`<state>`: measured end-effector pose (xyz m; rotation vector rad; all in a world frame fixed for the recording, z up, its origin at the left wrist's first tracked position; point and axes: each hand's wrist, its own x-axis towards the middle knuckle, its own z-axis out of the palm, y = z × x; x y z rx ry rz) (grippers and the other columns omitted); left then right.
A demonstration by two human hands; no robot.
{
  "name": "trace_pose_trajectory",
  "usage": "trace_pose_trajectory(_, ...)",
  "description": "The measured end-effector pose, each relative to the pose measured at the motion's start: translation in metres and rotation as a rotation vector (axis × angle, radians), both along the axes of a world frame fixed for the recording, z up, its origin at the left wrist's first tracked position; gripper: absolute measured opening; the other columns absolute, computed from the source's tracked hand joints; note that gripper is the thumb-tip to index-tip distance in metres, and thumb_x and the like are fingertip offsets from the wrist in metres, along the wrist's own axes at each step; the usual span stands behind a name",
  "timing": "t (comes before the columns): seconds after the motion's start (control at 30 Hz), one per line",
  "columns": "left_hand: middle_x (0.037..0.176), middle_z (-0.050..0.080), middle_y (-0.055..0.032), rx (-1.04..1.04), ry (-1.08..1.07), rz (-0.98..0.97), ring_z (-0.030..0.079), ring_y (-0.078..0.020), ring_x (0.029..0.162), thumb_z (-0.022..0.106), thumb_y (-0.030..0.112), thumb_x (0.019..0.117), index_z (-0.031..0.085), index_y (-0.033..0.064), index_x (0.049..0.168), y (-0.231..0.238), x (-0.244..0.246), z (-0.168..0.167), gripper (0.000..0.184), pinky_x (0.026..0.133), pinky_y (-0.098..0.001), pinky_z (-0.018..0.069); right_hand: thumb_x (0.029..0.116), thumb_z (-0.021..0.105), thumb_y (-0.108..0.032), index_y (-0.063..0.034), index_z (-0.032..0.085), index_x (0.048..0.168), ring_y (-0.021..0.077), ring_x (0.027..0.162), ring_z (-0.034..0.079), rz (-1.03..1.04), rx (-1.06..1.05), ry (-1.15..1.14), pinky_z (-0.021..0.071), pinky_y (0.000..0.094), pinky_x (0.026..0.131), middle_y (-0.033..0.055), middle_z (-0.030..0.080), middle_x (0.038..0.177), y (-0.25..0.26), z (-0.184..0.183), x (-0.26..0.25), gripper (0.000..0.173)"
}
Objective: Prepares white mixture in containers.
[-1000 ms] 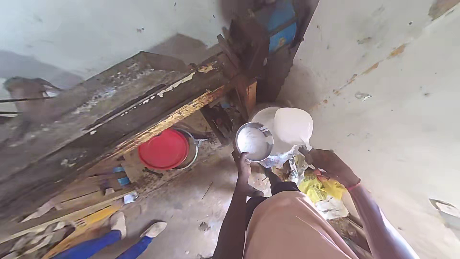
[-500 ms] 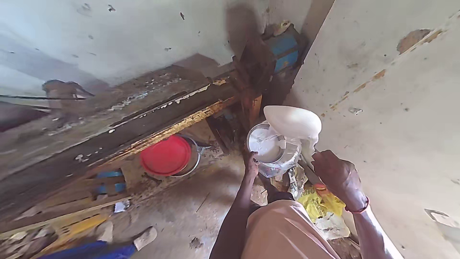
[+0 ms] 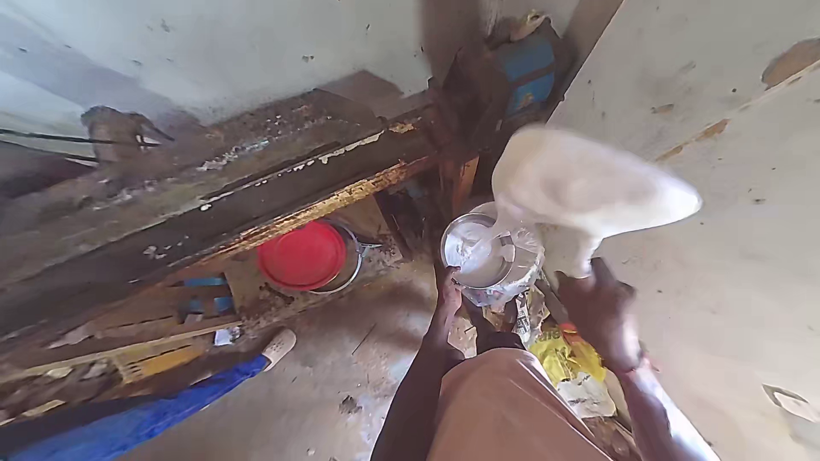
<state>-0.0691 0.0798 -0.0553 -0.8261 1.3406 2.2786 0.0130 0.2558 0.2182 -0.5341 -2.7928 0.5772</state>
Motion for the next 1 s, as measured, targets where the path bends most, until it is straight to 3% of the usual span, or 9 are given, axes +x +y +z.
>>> trace_pose_trajectory(0.13,0.128,0.056,-0.0165,0.018,0.043,0.008,0.063,-0.0248,0.103,0.057,0.006,0.0855,0.032,0.0153,0.153,0.005,0.000,0.008,0.073,0.075,-0.0428,0.0574,0.1067,0.045,-0.033,-0.0030,0.065,0.108,0.0396,0.078,0.072,0.116,-0.027,-0.521,0.0558,0.0568,0.068,0.0178,0.070,0.081,0.014,-0.114,-0.011,0.036)
trace_pose_trajectory(0.2,0.130,0.056,-0.0175,0.035,0.034,0.014,0.063,-0.0263,0.104,0.057,0.005,0.0856,0.031,0.0152,0.154,0.008,0.001,0.012,0.074,0.075,-0.0438,0.0575,0.1070,0.042,-0.030,-0.0021,0.064,0.110,0.0398,0.081,0.073,0.134,-0.021,-0.558,0.0561,0.0568,0.069,0.0184,0.071,0.084,0.013,-0.135,-0.015,0.036)
trace_pose_trajectory(0.33,0.130,0.056,-0.0178,0.026,0.029,0.025,0.063,-0.0269,0.104,0.060,0.007,0.0816,0.030,0.0136,0.153,0.012,0.003,0.007,0.078,0.074,-0.0439,0.0577,0.1003,0.053,-0.024,0.0000,0.068,0.091,0.0341,0.058,0.069,0.089,0.050,-0.166,0.0537,0.0500,0.052,0.0147,0.065,0.063,0.000,-0.112,-0.014,0.030)
trace_pose_trajectory(0.4,0.133,0.054,-0.0183,0.026,0.043,0.020,0.062,-0.0277,0.108,0.061,0.008,0.0816,0.031,0.0123,0.152,0.014,0.002,0.005,0.077,0.076,-0.0447,0.0576,0.1000,0.052,-0.023,-0.0014,0.067,0.096,0.0362,0.064,0.071,0.117,0.046,-0.300,0.0552,0.0522,0.056,0.0161,0.068,0.069,0.009,-0.119,-0.013,0.027)
trace_pose_trajectory(0.5,0.133,0.055,-0.0196,0.019,0.024,0.032,0.061,-0.0289,0.109,0.060,0.008,0.0806,0.031,0.0107,0.152,0.017,0.006,0.005,0.077,0.079,-0.0460,0.0572,0.1019,0.046,-0.020,-0.0099,0.063,0.126,0.0396,0.089,0.072,0.181,0.039,-0.723,0.0564,0.0582,0.075,0.0179,0.072,0.098,0.029,-0.152,-0.015,0.031)
trace_pose_trajectory(0.67,0.137,0.053,-0.0189,0.030,0.040,0.055,0.059,-0.0289,0.115,0.064,0.009,0.0761,0.032,0.0109,0.151,0.018,0.003,-0.001,0.082,0.084,-0.0481,0.0565,0.0994,0.056,-0.024,0.0004,0.068,0.098,0.0370,0.065,0.071,0.096,0.055,-0.297,0.0555,0.0541,0.056,0.0172,0.068,0.070,0.027,-0.132,-0.013,0.027)
trace_pose_trajectory(0.8,0.134,0.054,-0.0195,0.026,0.044,0.039,0.061,-0.0294,0.110,0.065,0.011,0.0779,0.032,0.0103,0.151,0.024,0.000,-0.001,0.080,0.078,-0.0471,0.0569,0.1016,0.048,-0.020,-0.0133,0.061,0.132,0.0400,0.093,0.072,0.236,0.141,-0.799,0.0564,0.0586,0.077,0.0176,0.071,0.107,0.053,-0.144,-0.028,0.033)
trace_pose_trajectory(0.93,0.132,0.054,-0.0185,-0.007,0.030,0.061,0.059,-0.0279,0.110,0.066,0.012,0.0762,0.035,0.0085,0.148,0.027,0.003,-0.003,0.078,0.079,-0.0461,0.0562,0.1022,0.053,-0.027,-0.0023,0.067,0.101,0.0381,0.070,0.072,0.166,0.122,-0.446,0.0562,0.0547,0.060,0.0179,0.070,0.077,0.045,-0.142,-0.014,0.028)
trace_pose_trajectory(1.0,0.131,0.055,-0.0197,0.002,0.010,0.060,0.060,-0.0292,0.107,0.066,0.011,0.0785,0.035,0.0086,0.148,0.029,0.001,-0.006,0.076,0.077,-0.0472,0.0564,0.1035,0.049,-0.024,-0.0061,0.065,0.116,0.0403,0.082,0.073,0.193,0.117,-0.625,0.0565,0.0573,0.070,0.0193,0.072,0.090,0.052,-0.140,-0.019,0.027)
